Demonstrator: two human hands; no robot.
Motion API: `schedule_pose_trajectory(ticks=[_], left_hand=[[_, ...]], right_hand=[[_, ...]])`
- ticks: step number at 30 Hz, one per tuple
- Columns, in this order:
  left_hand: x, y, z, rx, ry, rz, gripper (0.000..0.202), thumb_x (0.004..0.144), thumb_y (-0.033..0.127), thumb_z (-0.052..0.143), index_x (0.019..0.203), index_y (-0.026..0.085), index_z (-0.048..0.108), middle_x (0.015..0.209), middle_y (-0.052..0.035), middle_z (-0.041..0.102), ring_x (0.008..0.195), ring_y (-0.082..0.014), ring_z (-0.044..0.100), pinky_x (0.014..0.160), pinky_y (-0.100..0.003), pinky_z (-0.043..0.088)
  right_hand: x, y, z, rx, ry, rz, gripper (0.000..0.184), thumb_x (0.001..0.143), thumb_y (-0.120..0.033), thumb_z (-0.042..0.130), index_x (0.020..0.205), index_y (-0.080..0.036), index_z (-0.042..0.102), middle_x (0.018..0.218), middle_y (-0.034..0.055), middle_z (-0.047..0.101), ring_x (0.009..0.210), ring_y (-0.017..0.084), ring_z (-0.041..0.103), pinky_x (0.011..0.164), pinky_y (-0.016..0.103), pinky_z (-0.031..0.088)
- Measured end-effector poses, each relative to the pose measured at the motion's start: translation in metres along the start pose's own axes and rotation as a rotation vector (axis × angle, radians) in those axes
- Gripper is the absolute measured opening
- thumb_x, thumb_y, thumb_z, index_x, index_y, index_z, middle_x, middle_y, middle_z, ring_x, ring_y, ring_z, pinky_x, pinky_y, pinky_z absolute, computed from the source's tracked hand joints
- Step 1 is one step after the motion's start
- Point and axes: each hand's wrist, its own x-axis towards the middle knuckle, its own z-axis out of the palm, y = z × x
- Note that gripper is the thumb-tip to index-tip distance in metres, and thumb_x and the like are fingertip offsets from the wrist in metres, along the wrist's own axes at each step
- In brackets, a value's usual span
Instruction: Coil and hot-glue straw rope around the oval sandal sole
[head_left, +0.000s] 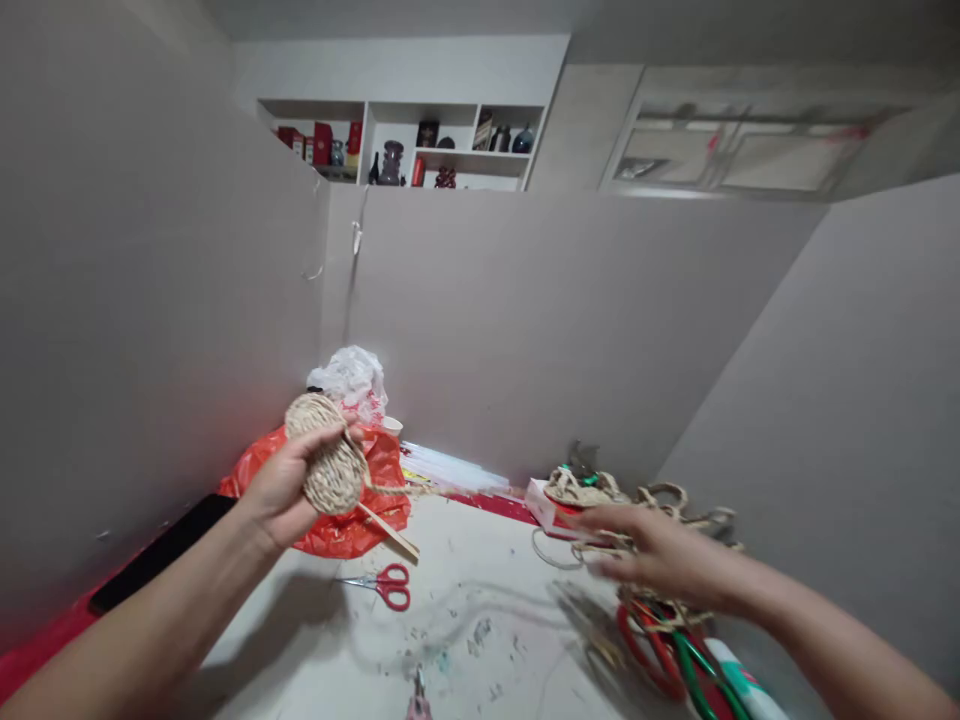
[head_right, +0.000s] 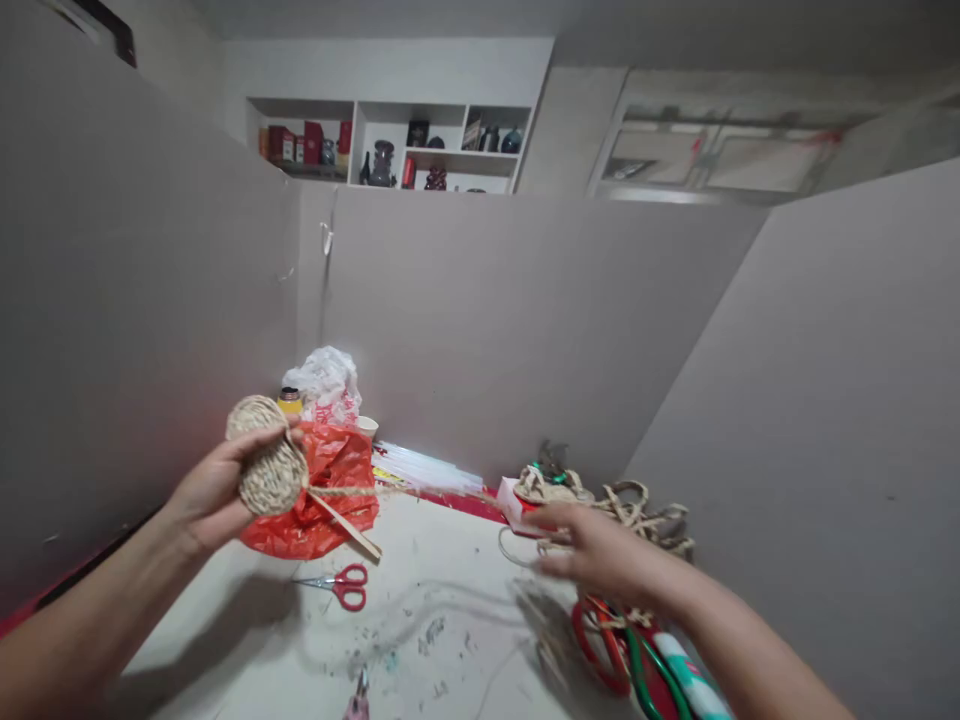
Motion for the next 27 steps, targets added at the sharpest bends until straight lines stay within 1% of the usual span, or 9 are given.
schedule_pose_trajectory(ticks=[2,4,8,10,12,17,20,25,27], left_hand=[[-0.003,-0.013,0.000,0.047,-0.048,-0.131,0.015,0.082,0.006,0.057,0.091,0.007,0.068,0.071,-0.0090,0.073,0.060,-0.0155,0.069,0.058,-0.025,0.058],[-0.007,-0.028,-0.001,0.100,-0.096,-0.216,0.015,0.080,0.006,0.059,0.093,0.006,0.068,0.072,-0.0089,0.073,0.060,-0.0146,0.068,0.055,-0.022,0.056],[-0.016,-0.060,-0.004,0.187,-0.186,-0.347,0.021,0.078,0.012,0.065,0.098,0.008,0.068,0.077,-0.0057,0.072,0.062,-0.0149,0.067,0.057,-0.026,0.056],[-0.019,-0.073,-0.007,0.218,-0.196,-0.390,0.022,0.077,0.015,0.067,0.098,0.009,0.068,0.078,-0.0050,0.071,0.068,-0.0170,0.067,0.064,-0.030,0.057],[-0.021,-0.083,-0.009,0.228,-0.190,-0.440,0.022,0.077,0.017,0.067,0.098,0.009,0.069,0.079,-0.0058,0.071,0.072,-0.0180,0.067,0.070,-0.031,0.056],[-0.023,-0.104,-0.011,0.182,-0.174,-0.548,0.021,0.074,0.014,0.068,0.094,0.008,0.071,0.076,-0.0078,0.071,0.069,-0.0172,0.067,0.067,-0.029,0.054],[-0.019,-0.117,-0.016,0.163,-0.152,-0.575,0.018,0.072,0.012,0.067,0.089,0.007,0.071,0.074,-0.0088,0.071,0.066,-0.0166,0.067,0.067,-0.027,0.053],[-0.002,-0.132,-0.029,0.218,0.006,-0.547,0.018,0.075,0.012,0.065,0.092,0.008,0.070,0.074,-0.0064,0.069,0.063,-0.0151,0.065,0.061,-0.027,0.053],[0.005,-0.133,-0.032,0.230,0.046,-0.534,0.018,0.076,0.012,0.064,0.093,0.010,0.070,0.075,-0.0053,0.068,0.063,-0.0156,0.065,0.058,-0.028,0.054]], right_hand=[[-0.015,-0.013,0.009,0.018,-0.144,-0.003,0.040,0.053,-0.026,0.081,0.093,-0.026,0.078,0.105,0.0108,0.074,0.100,0.035,0.067,0.088,0.046,0.050],[-0.034,-0.034,0.023,0.101,-0.126,-0.036,0.041,0.064,-0.036,0.077,0.104,-0.027,0.074,0.118,0.0108,0.069,0.111,0.036,0.061,0.097,0.051,0.043],[-0.065,-0.082,0.064,0.314,-0.019,-0.044,0.035,0.079,-0.044,0.064,0.110,-0.027,0.069,0.112,0.0093,0.070,0.104,0.031,0.063,0.089,0.048,0.048],[-0.071,-0.098,0.086,0.349,-0.025,-0.063,0.031,0.079,-0.037,0.066,0.108,-0.027,0.066,0.108,0.0067,0.071,0.101,0.028,0.063,0.085,0.042,0.050],[-0.073,-0.104,0.104,0.399,-0.102,-0.088,0.019,0.077,-0.023,0.067,0.096,-0.025,0.064,0.093,0.0022,0.071,0.083,0.022,0.066,0.074,0.033,0.052],[-0.069,-0.078,0.132,0.473,-0.112,-0.124,0.015,0.080,-0.008,0.055,0.077,-0.022,0.051,0.070,-0.0040,0.059,0.067,0.013,0.058,0.065,0.024,0.047],[-0.066,-0.056,0.136,0.239,-0.072,-0.171,0.014,0.084,-0.010,0.049,0.077,-0.022,0.050,0.067,-0.0025,0.058,0.062,0.015,0.055,0.061,0.027,0.046],[-0.072,-0.036,0.128,-0.169,0.227,-0.439,0.022,0.086,-0.012,0.050,0.106,-0.019,0.054,0.097,0.0120,0.068,0.088,0.028,0.062,0.078,0.044,0.047],[-0.085,-0.030,0.131,-0.175,0.167,-0.531,0.027,0.084,-0.016,0.056,0.110,-0.020,0.052,0.094,0.0089,0.070,0.082,0.025,0.065,0.074,0.038,0.049]])
